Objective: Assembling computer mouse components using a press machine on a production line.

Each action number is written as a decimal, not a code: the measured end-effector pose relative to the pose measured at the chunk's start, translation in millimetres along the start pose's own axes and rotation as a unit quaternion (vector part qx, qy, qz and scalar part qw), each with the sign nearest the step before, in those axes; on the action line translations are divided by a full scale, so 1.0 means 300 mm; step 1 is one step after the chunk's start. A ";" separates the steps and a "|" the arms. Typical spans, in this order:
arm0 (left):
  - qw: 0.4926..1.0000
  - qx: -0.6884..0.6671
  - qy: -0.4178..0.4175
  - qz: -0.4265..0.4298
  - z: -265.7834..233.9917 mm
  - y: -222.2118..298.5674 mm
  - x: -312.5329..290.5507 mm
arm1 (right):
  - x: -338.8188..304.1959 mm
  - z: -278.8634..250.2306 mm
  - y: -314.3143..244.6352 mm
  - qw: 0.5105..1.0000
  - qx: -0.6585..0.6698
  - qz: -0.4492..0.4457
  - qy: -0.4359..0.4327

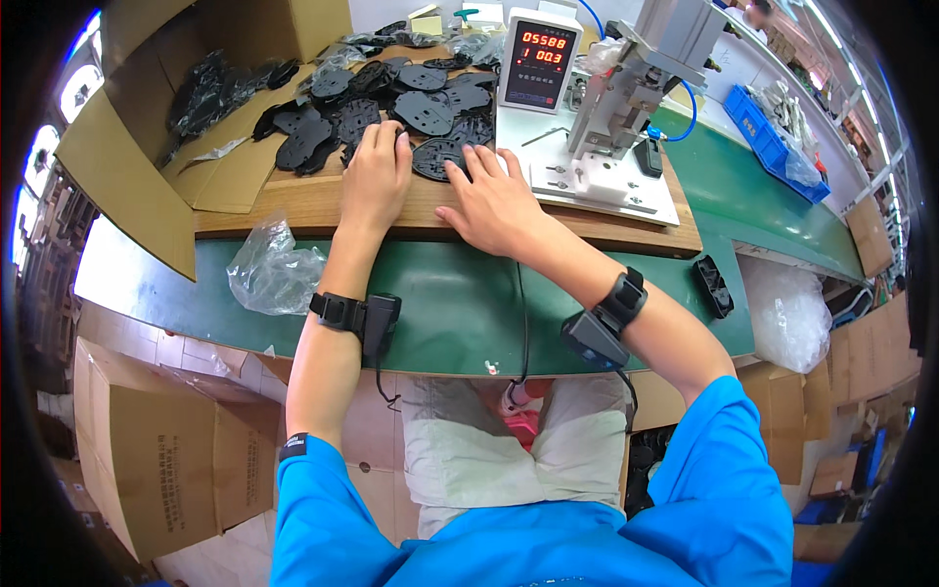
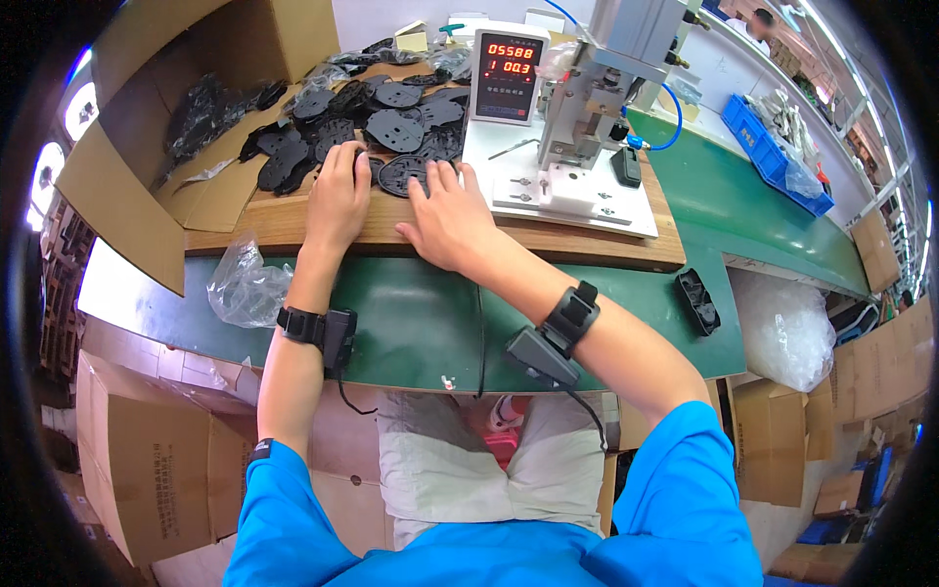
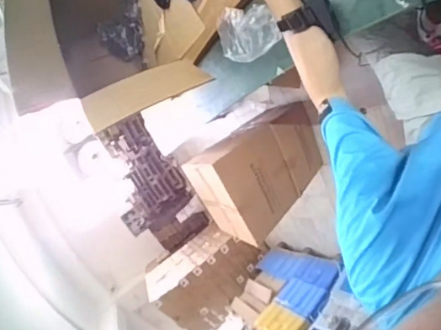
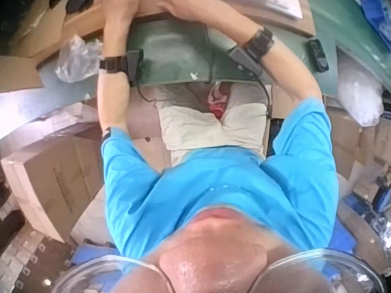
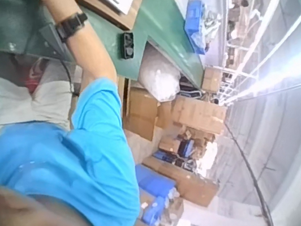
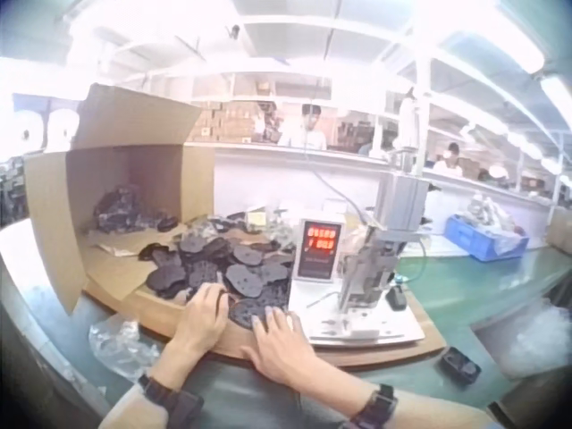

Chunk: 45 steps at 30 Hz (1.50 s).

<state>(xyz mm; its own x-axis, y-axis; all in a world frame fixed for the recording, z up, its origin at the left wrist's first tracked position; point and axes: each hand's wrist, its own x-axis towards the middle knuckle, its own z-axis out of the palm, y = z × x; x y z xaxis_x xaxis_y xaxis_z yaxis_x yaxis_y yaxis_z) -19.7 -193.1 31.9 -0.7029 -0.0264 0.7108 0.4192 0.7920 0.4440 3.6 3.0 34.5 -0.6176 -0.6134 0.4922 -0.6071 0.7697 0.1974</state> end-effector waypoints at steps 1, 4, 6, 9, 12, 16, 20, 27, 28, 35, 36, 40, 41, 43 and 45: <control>1.000 -0.003 0.016 0.008 0.000 -0.008 0.000 | 0.001 0.007 -0.015 1.000 0.001 -0.003 -0.003; 0.999 -0.015 0.034 0.004 0.014 0.008 0.000 | -0.024 -0.026 -0.032 0.998 -0.009 -0.016 -0.061; 0.998 -0.017 0.048 0.024 0.020 0.025 0.010 | -0.046 -0.065 -0.032 0.995 0.056 -0.054 -0.064; 0.997 -0.026 0.051 0.048 0.025 0.017 0.010 | -0.070 -0.054 -0.019 0.992 0.093 -0.072 -0.041; 0.997 -0.035 0.039 0.064 0.023 0.004 0.002 | -0.116 -0.107 -0.021 0.991 0.098 -0.089 -0.004; 0.996 -0.026 0.039 0.075 0.027 0.014 0.003 | -0.219 -0.266 0.025 0.982 0.143 -0.063 0.106; 0.996 -0.054 0.023 0.070 0.027 0.052 -0.006 | -0.346 -0.367 0.141 0.977 0.147 0.035 0.151; 0.988 -0.081 -0.074 0.107 0.059 0.102 -0.031 | -0.399 -0.377 0.299 0.984 0.049 0.045 0.167; 0.984 -0.086 -0.086 0.129 0.064 0.093 -0.036 | -0.391 -0.370 0.307 0.987 0.030 0.048 0.152; 0.979 -0.088 -0.123 0.135 0.083 0.073 -0.043 | -0.384 -0.278 0.353 0.989 -0.021 0.110 0.099; 0.979 -0.087 -0.123 0.140 0.083 0.073 -0.042 | -0.381 -0.278 0.354 0.989 -0.010 0.115 0.094; 0.977 -0.087 -0.133 0.142 0.079 0.081 -0.041 | -0.369 -0.258 0.400 0.987 0.063 0.118 0.084; 0.977 -0.088 -0.135 0.142 0.078 0.088 -0.040 | -0.373 -0.265 0.420 0.987 0.063 0.120 0.083; 0.976 -0.087 -0.139 0.142 0.075 0.082 -0.046 | -0.349 -0.306 0.434 0.991 0.041 0.123 0.030; 0.976 -0.087 -0.138 0.144 0.075 0.079 -0.045 | -0.325 -0.333 0.437 0.992 0.034 0.121 0.012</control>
<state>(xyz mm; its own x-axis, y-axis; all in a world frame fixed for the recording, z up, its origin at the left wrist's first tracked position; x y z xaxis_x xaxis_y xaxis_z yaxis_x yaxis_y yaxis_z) -13.2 -160.2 20.6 -0.6605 0.3663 0.6554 0.6957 0.6268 0.3508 34.1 181.2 97.1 -0.7386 -0.4065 0.5379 -0.4742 0.8803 0.0141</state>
